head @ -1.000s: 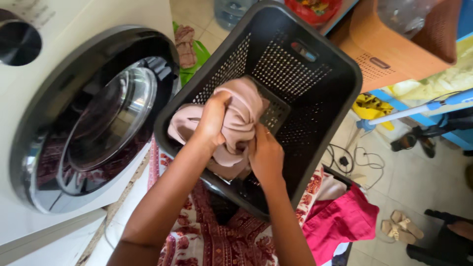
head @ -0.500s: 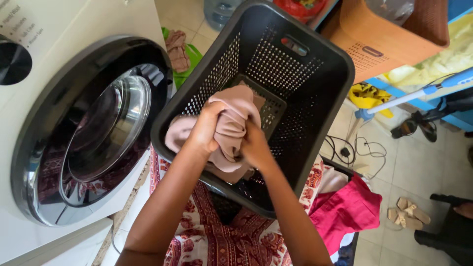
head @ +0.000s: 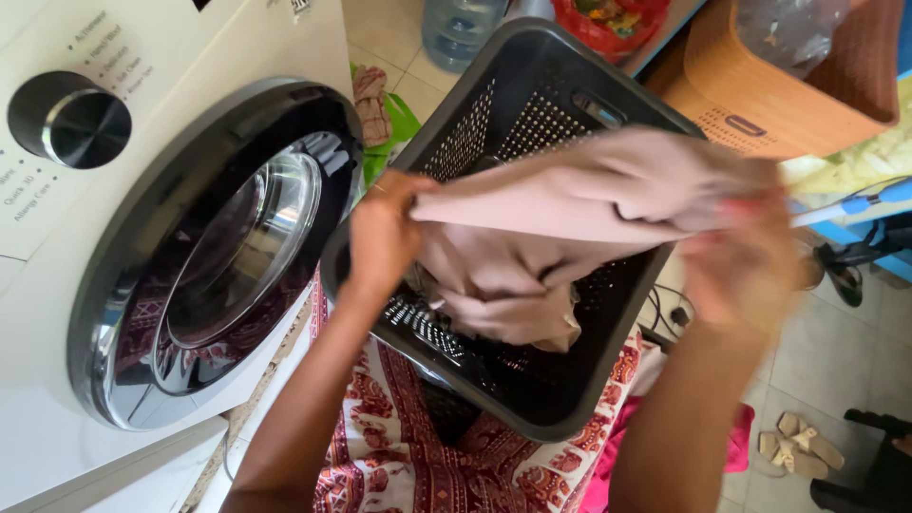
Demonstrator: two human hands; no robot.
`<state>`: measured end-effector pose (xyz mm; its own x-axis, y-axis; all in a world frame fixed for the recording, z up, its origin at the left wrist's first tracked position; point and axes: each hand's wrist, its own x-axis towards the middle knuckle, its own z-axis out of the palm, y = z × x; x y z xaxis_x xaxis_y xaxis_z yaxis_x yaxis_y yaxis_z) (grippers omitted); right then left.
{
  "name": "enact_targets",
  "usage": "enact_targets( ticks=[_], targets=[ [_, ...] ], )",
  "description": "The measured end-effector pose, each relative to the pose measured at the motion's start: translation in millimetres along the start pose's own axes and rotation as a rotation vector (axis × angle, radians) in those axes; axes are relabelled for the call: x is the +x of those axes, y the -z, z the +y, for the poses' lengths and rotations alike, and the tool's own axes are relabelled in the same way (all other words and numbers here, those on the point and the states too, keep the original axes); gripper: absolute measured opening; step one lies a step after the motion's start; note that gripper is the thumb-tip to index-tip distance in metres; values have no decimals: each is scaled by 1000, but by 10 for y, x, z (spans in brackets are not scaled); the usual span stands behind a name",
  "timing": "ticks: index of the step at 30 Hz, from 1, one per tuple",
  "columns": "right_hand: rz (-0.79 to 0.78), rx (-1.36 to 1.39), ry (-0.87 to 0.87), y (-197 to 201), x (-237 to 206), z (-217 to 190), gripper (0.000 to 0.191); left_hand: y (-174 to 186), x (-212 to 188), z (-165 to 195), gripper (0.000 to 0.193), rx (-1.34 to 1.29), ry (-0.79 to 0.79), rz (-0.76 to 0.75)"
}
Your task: The person sits beside a washing machine and folds clothes one at a time from a black laundry basket, smoothing and turning each garment over before setting it aside. Folded items accumulate on a pile next to the basket as the person works through the laundry.
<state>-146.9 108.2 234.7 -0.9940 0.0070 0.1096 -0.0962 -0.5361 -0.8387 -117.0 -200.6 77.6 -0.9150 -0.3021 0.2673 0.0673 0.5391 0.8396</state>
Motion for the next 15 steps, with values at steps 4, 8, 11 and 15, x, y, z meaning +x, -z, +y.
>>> enact_targets(
  ticks=[4,8,11,15],
  targets=[
    [-173,-310,364,164,-35,-146,25,168,214,227,50,30,-236,125],
    [-172,-757,309,90,-94,462,25,4,-16,635,58,-700,-220,-363],
    [-265,-704,182,-153,-217,909,22,-246,-260,765,71,-567,-142,-203],
    [-202,-282,-20,-237,-295,841,20,-352,-230,568,49,-200,-30,-128]
  ],
)
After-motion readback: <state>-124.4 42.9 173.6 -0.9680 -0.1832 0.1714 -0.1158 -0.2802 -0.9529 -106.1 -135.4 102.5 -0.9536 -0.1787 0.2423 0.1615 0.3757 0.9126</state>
